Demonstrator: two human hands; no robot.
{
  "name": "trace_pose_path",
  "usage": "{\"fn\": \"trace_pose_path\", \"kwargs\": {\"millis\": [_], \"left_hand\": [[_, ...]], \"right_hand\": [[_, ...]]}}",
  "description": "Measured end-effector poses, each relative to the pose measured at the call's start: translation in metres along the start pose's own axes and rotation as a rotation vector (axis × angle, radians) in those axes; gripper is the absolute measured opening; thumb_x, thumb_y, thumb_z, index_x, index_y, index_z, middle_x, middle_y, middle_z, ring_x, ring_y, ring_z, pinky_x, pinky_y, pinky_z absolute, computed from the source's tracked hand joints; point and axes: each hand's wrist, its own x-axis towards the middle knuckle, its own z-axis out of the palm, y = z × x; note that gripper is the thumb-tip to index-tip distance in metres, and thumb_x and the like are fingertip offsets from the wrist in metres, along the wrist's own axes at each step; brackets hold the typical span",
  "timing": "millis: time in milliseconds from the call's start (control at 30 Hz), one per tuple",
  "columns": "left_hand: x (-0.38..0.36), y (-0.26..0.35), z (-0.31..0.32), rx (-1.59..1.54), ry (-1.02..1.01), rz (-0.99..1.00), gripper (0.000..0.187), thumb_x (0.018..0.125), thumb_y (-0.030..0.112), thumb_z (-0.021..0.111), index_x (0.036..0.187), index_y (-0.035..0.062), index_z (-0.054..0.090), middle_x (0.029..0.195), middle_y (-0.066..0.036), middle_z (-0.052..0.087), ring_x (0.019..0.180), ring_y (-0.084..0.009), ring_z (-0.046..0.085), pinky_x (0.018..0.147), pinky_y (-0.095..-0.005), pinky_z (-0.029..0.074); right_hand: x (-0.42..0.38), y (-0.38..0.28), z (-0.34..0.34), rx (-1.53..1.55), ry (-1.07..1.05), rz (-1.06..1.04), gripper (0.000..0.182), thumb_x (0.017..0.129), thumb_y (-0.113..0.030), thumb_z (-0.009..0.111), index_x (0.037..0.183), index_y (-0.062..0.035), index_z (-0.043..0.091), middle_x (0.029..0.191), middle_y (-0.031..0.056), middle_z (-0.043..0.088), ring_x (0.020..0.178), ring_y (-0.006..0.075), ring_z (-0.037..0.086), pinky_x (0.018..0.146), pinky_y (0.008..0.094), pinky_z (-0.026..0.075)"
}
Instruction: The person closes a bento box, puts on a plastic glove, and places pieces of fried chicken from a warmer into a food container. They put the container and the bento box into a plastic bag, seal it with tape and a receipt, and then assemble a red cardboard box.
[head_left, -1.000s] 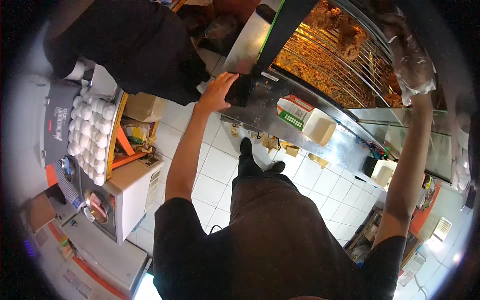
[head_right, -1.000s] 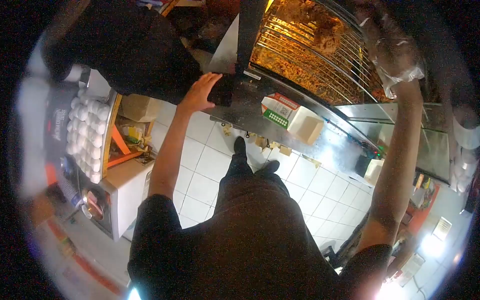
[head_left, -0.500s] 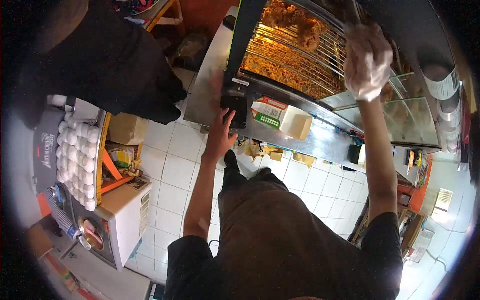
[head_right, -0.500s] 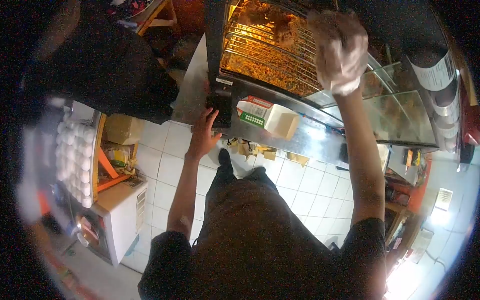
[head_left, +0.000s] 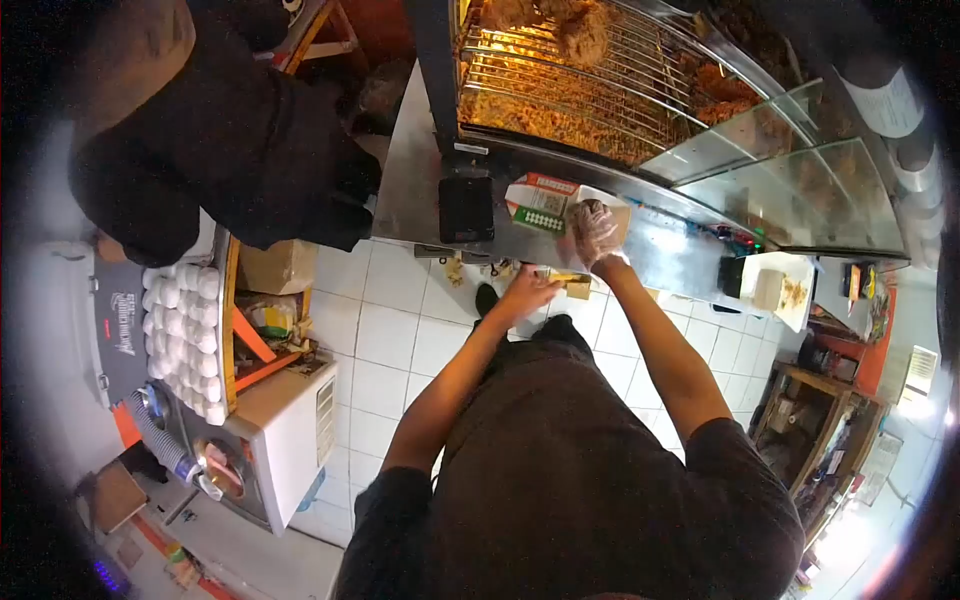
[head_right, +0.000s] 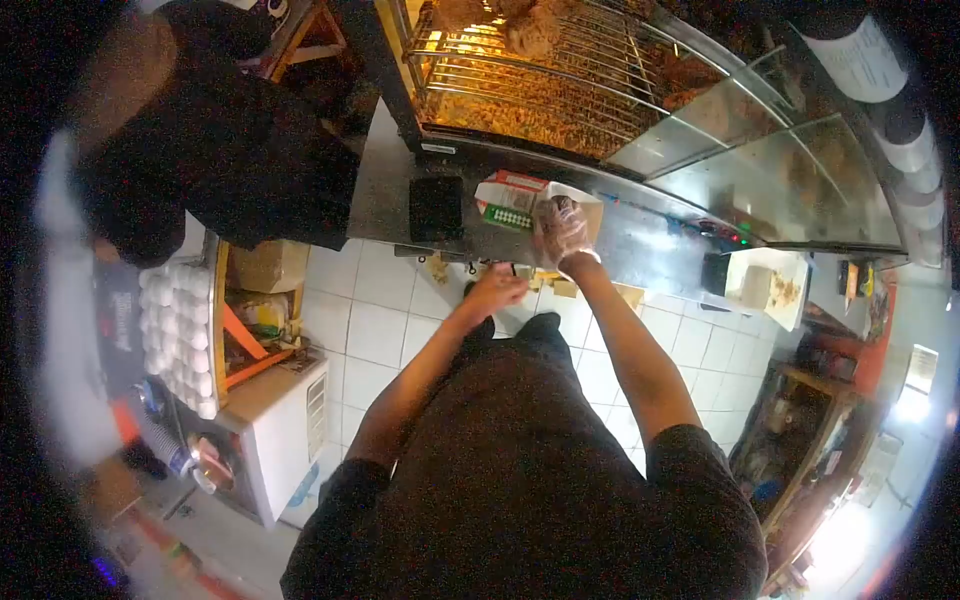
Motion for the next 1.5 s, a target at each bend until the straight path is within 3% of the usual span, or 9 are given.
{"fn": "trace_pose_path", "kwargs": {"millis": [133,233,267,367,433,567,667,867,1500], "left_hand": [[0.037,-0.035,0.003,-0.296,-0.099,-0.152,0.049,0.092,0.011,0.062,0.130,-0.0080,0.037,0.117,-0.020,0.061,0.105,-0.0265,0.064,0.091,-0.0346,0.054],[0.018,-0.006,0.008,-0.412,-0.056,-0.095,0.046,0.093,0.010,0.059,0.131,-0.0076,0.038,0.119,-0.019,0.061,0.106,-0.0258,0.064,0.092,-0.0342,0.053],[0.011,0.005,0.012,-0.419,-0.059,-0.073,0.045,0.094,0.012,0.058,0.132,-0.0057,0.040,0.121,-0.017,0.061,0.105,-0.0256,0.064,0.093,-0.0345,0.052],[0.002,0.035,0.009,-0.201,-0.193,-0.078,0.045,0.095,0.016,0.059,0.132,-0.0040,0.043,0.120,-0.015,0.063,0.104,-0.0236,0.064,0.091,-0.0333,0.052],[0.009,0.037,0.009,-0.162,-0.208,-0.058,0.044,0.095,0.017,0.059,0.131,-0.0034,0.044,0.118,-0.015,0.064,0.103,-0.0225,0.065,0.089,-0.0322,0.052],[0.011,0.035,0.014,-0.147,-0.267,0.021,0.038,0.095,0.019,0.060,0.127,-0.0006,0.049,0.115,-0.013,0.065,0.099,-0.0196,0.065,0.085,-0.0308,0.052],[0.010,0.025,0.020,-0.152,-0.263,0.075,0.035,0.095,0.019,0.059,0.124,0.0011,0.052,0.110,-0.011,0.066,0.098,-0.0182,0.065,0.084,-0.0311,0.052],[-0.001,0.016,0.015,-0.224,-0.231,0.091,0.032,0.094,0.019,0.063,0.120,0.0020,0.054,0.101,-0.007,0.067,0.092,-0.0134,0.063,0.079,-0.0260,0.048],[0.001,0.021,-0.010,-0.187,-0.227,0.114,0.030,0.097,0.018,0.056,0.122,0.0034,0.052,0.108,-0.011,0.067,0.096,-0.0184,0.064,0.085,-0.0299,0.050]], "right_hand": [[0.013,0.002,-0.018,-0.044,-0.025,-0.075,0.021,0.092,-0.015,0.049,0.108,-0.0066,0.058,0.113,0.0191,0.058,0.103,0.0372,0.056,0.084,0.0500,0.047],[0.013,0.013,-0.020,-0.236,-0.146,-0.025,0.023,0.092,-0.017,0.052,0.112,-0.0082,0.058,0.116,0.0184,0.058,0.107,0.0365,0.055,0.088,0.0473,0.047],[0.007,0.009,-0.033,-0.450,-0.129,-0.185,0.026,0.090,-0.017,0.055,0.115,-0.0091,0.058,0.117,0.0165,0.058,0.108,0.0350,0.054,0.091,0.0458,0.046],[0.068,-0.057,-0.162,0.050,0.170,-0.058,0.027,0.087,-0.012,0.062,0.113,-0.0065,0.059,0.114,0.0125,0.060,0.106,0.0334,0.058,0.082,0.0434,0.052],[0.118,-0.090,-0.248,0.072,0.473,-0.217,0.029,0.086,-0.012,0.064,0.114,-0.0070,0.060,0.107,0.0119,0.063,0.099,0.0316,0.062,0.070,0.0377,0.055],[0.204,-0.074,-0.304,-0.589,0.697,-0.785,0.031,0.083,-0.015,0.069,0.113,-0.0088,0.064,0.100,0.0099,0.065,0.097,0.0240,0.063,0.066,0.0347,0.056],[0.253,-0.072,-0.323,-0.570,0.364,-0.585,0.031,0.083,-0.016,0.069,0.113,-0.0086,0.064,0.100,0.0100,0.065,0.096,0.0239,0.063,0.066,0.0346,0.056],[0.323,-0.066,-0.310,-0.417,0.121,-0.398,0.031,0.084,-0.017,0.067,0.113,-0.0082,0.063,0.099,0.0102,0.065,0.094,0.0236,0.063,0.066,0.0345,0.056],[0.328,-0.052,-0.298,-0.277,-0.010,-0.312,0.031,0.088,-0.023,0.062,0.114,-0.0069,0.061,0.098,0.0109,0.065,0.089,0.0226,0.063,0.066,0.0341,0.056]]}}
